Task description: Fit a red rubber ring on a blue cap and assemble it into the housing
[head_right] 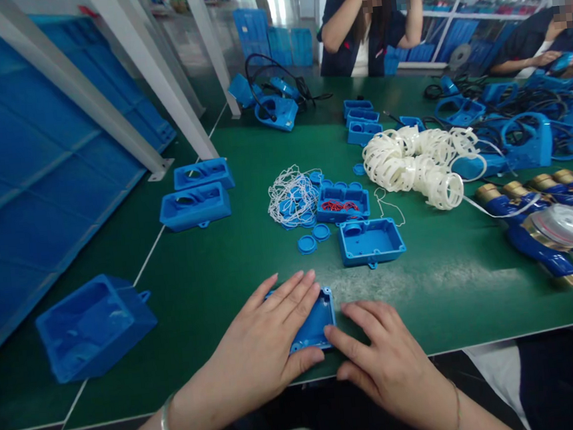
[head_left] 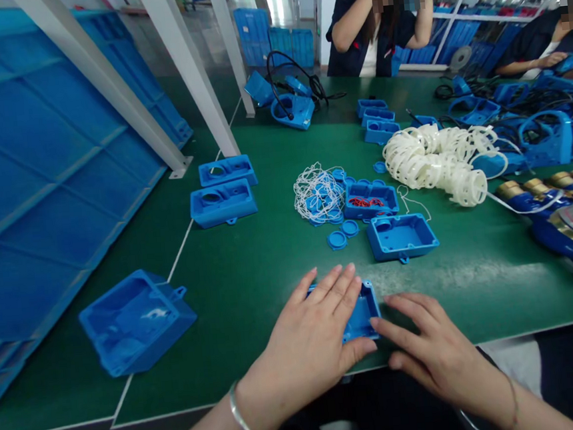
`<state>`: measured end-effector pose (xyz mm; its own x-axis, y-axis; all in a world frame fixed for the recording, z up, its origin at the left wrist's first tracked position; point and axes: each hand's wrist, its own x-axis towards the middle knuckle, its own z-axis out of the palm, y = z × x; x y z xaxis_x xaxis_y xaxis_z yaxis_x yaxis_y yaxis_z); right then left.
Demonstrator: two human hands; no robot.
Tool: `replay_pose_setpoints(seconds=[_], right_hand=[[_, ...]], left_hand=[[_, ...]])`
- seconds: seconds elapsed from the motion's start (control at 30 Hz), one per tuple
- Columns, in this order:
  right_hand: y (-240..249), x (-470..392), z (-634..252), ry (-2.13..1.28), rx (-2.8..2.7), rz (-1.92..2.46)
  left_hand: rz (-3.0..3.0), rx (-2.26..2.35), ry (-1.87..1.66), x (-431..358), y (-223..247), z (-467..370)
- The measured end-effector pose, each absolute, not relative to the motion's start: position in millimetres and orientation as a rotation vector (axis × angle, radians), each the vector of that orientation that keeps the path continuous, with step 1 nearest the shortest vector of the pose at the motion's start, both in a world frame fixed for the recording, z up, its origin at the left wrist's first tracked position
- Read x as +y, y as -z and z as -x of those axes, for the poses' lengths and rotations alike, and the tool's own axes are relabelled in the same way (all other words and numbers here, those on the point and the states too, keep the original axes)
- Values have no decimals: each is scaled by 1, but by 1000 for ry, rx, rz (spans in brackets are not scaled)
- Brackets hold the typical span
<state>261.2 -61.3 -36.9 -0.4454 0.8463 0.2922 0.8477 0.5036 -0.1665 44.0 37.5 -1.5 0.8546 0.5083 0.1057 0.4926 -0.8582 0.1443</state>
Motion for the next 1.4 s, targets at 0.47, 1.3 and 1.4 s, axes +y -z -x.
replay_pose_setpoints(seconds=[0.47, 1.3, 1.4], right_hand=[[45, -71, -254, -315, -2218, 1471], [21, -53, -170, 214, -2262, 1329], [20, -51, -171, 258, -2331, 1321]], left_hand=[[-2804, 807, -121, 35, -8, -39], [-2204, 967, -337, 29, 18, 30], [-2210, 957, -362, 29, 19, 32]])
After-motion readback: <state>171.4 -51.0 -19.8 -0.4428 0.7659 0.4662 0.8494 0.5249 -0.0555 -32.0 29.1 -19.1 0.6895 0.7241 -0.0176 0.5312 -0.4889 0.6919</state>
